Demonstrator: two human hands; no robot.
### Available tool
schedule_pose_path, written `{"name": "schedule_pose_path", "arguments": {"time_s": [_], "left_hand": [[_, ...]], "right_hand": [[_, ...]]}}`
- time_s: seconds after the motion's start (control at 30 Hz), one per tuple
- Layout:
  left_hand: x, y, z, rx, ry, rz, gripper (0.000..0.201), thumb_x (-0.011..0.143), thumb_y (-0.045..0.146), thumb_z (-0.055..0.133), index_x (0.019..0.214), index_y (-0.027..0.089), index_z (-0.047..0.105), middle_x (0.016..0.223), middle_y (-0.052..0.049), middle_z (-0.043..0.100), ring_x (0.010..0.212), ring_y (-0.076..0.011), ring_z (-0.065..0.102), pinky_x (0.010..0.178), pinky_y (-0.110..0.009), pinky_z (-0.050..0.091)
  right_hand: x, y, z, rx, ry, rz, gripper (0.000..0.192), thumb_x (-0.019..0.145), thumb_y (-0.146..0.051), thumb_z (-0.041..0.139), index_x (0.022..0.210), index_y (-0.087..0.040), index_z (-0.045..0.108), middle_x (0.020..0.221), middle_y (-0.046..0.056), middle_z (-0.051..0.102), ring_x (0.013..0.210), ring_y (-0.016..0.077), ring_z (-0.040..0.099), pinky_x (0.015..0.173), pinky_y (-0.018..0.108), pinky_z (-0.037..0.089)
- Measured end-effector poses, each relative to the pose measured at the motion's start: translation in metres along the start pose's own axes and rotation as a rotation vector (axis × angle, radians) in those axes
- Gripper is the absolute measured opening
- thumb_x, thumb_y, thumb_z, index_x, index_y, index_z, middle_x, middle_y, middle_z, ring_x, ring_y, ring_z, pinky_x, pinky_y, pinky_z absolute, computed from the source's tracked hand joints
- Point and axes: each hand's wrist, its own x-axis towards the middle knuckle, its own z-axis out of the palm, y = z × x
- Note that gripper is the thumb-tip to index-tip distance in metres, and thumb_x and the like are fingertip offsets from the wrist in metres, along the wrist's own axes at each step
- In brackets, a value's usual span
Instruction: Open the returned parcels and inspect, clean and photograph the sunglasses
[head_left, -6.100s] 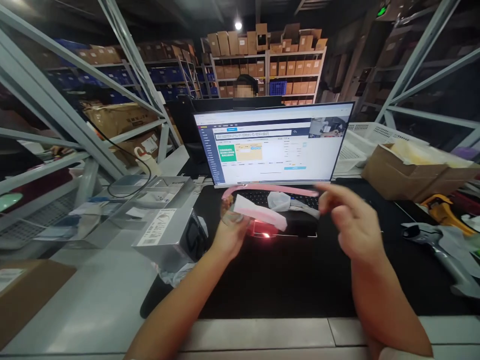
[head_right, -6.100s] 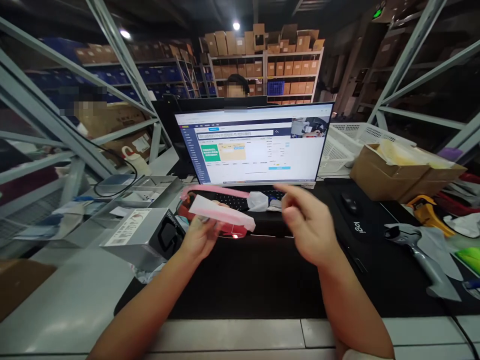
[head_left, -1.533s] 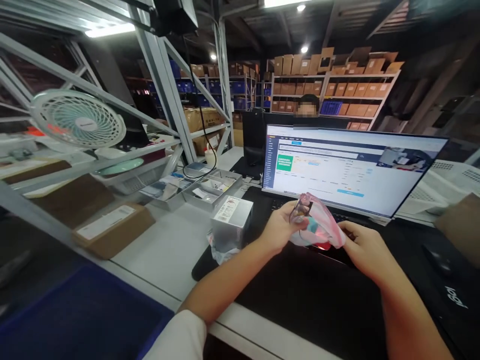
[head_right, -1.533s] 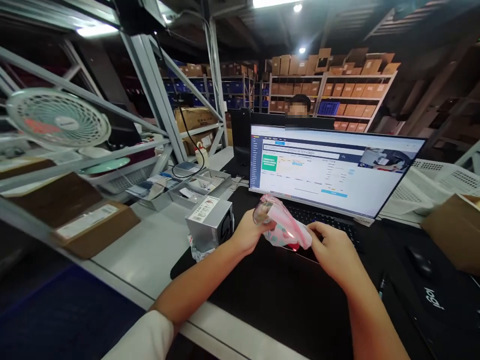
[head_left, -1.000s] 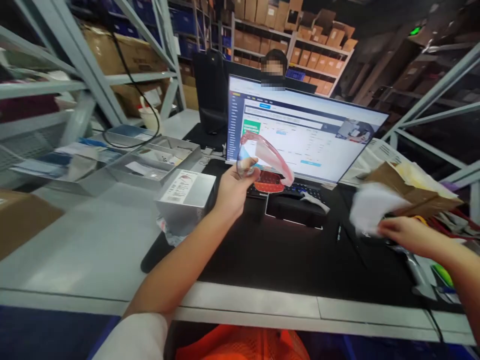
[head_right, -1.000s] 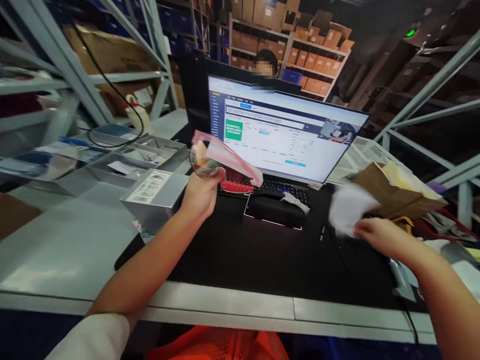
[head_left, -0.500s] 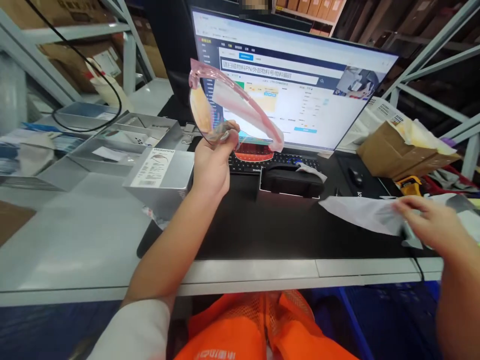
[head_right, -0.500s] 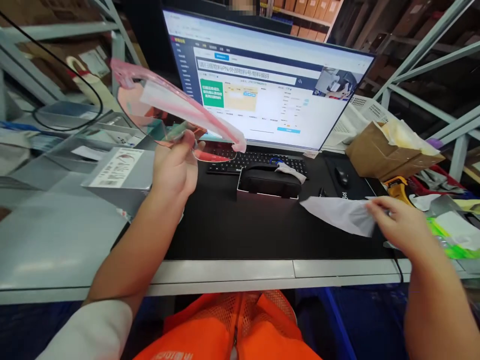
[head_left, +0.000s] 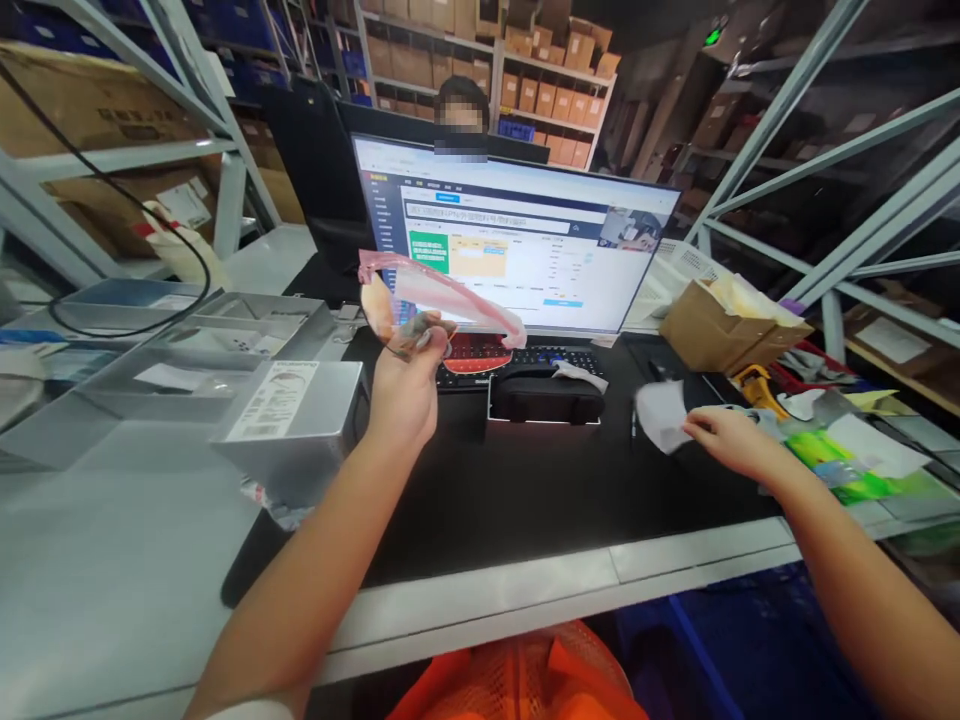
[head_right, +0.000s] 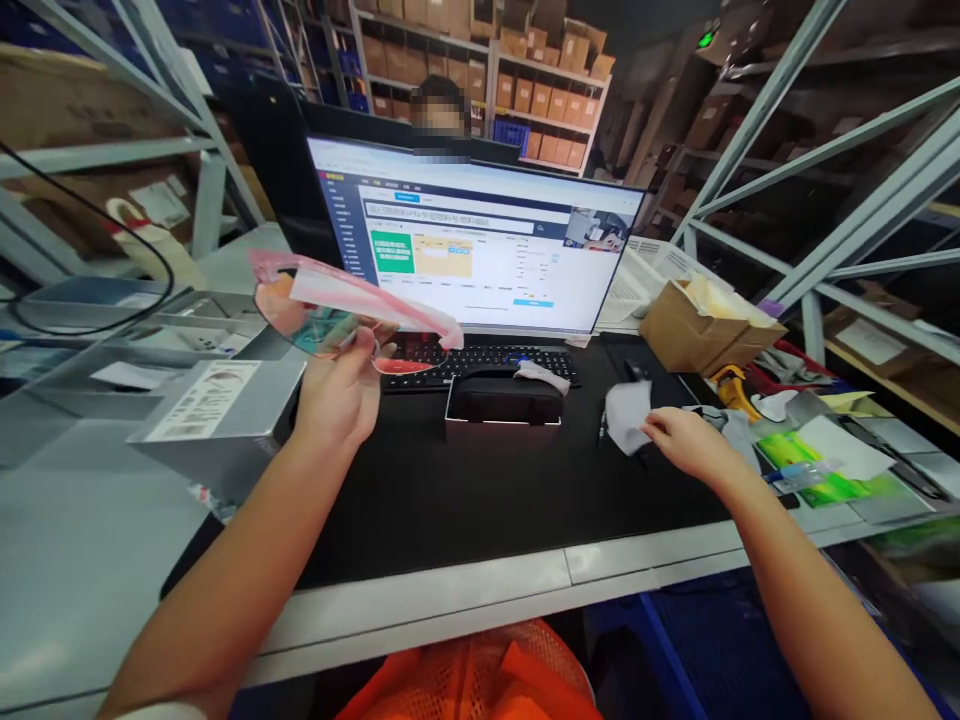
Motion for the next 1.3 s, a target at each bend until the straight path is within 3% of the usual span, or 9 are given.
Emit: {"name": "schedule_pose_path", "arguments": {"time_s": [0.13, 0.27, 0.43, 0.57, 0.77, 0.93, 1.03, 1.17, 1.3], "left_hand": [[-0.006, -0.001, 0.007, -0.015, -0.018, -0.048, 0.041, 0.060, 0.037, 0.095, 0.088, 0.018, 0.072, 0.086, -0.001, 0.072, 0.087, -0.0160, 0.069, 0.088, -0.029, 0.053], [-0.024, 0.004, 0.019, -0.013, -0.116, -0.119, 0.033, 0.066, 0.037, 0.091, 0.085, 0.019, 0.072, 0.086, -0.002, 0.072, 0.087, -0.0165, 0.069, 0.084, -0.028, 0.055], [-0.048, 0.018, 0.024, -0.026, -0.208, -0.231, 0.026, 0.072, 0.039, 0.087, 0.085, 0.021, 0.074, 0.087, -0.002, 0.070, 0.088, -0.0172, 0.069, 0.080, -0.027, 0.057], [-0.052, 0.027, 0.023, -0.027, -0.232, -0.204, 0.021, 0.079, 0.040, 0.080, 0.085, 0.022, 0.072, 0.089, -0.001, 0.069, 0.091, -0.0162, 0.068, 0.085, -0.027, 0.056], [-0.038, 0.031, 0.012, 0.239, -0.200, 0.071, 0.024, 0.071, 0.032, 0.085, 0.082, 0.020, 0.067, 0.079, 0.001, 0.063, 0.076, -0.0129, 0.062, 0.074, -0.024, 0.051], [-0.033, 0.032, 0.004, 0.459, -0.134, 0.330, 0.024, 0.071, 0.026, 0.084, 0.086, 0.022, 0.066, 0.082, 0.001, 0.061, 0.079, -0.0132, 0.061, 0.072, -0.024, 0.050], [-0.040, 0.034, 0.010, 0.358, -0.091, 0.249, 0.027, 0.073, 0.035, 0.083, 0.088, 0.022, 0.064, 0.083, 0.000, 0.062, 0.079, -0.0139, 0.062, 0.072, -0.025, 0.051], [-0.049, 0.033, 0.016, 0.319, -0.144, 0.092, 0.028, 0.074, 0.038, 0.083, 0.088, 0.023, 0.064, 0.084, 0.000, 0.062, 0.083, -0.0151, 0.064, 0.076, -0.026, 0.053], [-0.053, 0.024, 0.017, 0.373, -0.152, 0.118, 0.028, 0.075, 0.034, 0.083, 0.093, 0.024, 0.064, 0.091, 0.000, 0.065, 0.091, -0.0166, 0.067, 0.086, -0.029, 0.054]], "right_hand": [[0.008, -0.004, -0.029, 0.103, -0.022, 0.019, 0.032, 0.088, -0.042, 0.058, 0.065, -0.020, 0.061, 0.060, 0.002, 0.061, 0.057, 0.0162, 0.055, 0.056, 0.029, 0.039], [0.012, -0.061, -0.047, 0.329, 0.025, -0.046, 0.036, 0.084, -0.040, 0.054, 0.055, -0.020, 0.046, 0.054, -0.002, 0.046, 0.055, 0.0131, 0.044, 0.054, 0.027, 0.032], [0.017, -0.150, -0.024, 0.514, -0.181, -0.205, 0.034, 0.085, -0.032, 0.051, 0.055, -0.019, 0.044, 0.054, -0.004, 0.041, 0.055, 0.0102, 0.039, 0.053, 0.026, 0.027], [0.021, -0.190, -0.009, 0.684, -0.191, -0.291, 0.033, 0.089, -0.031, 0.051, 0.060, -0.017, 0.054, 0.058, -0.003, 0.050, 0.058, 0.0103, 0.044, 0.055, 0.025, 0.029], [0.020, -0.198, 0.001, 0.940, -0.190, -0.264, 0.031, 0.092, -0.033, 0.054, 0.069, -0.016, 0.066, 0.063, -0.002, 0.060, 0.060, 0.0118, 0.051, 0.056, 0.024, 0.037], [0.020, -0.192, 0.011, 0.882, -0.154, -0.248, 0.027, 0.091, -0.030, 0.058, 0.068, -0.018, 0.067, 0.063, -0.002, 0.063, 0.059, 0.0115, 0.054, 0.056, 0.024, 0.038], [0.022, -0.195, 0.017, 0.854, -0.147, -0.296, 0.025, 0.091, -0.027, 0.059, 0.071, -0.018, 0.071, 0.066, -0.002, 0.067, 0.062, 0.0122, 0.057, 0.057, 0.024, 0.039], [0.025, -0.198, 0.021, 0.937, -0.157, -0.322, 0.027, 0.093, -0.032, 0.058, 0.080, -0.018, 0.076, 0.075, 0.002, 0.073, 0.067, 0.0154, 0.062, 0.060, 0.025, 0.043], [0.024, -0.198, 0.021, 1.020, -0.135, -0.284, 0.028, 0.093, -0.036, 0.059, 0.083, -0.018, 0.078, 0.073, 0.003, 0.072, 0.065, 0.0167, 0.062, 0.058, 0.027, 0.045]]}}
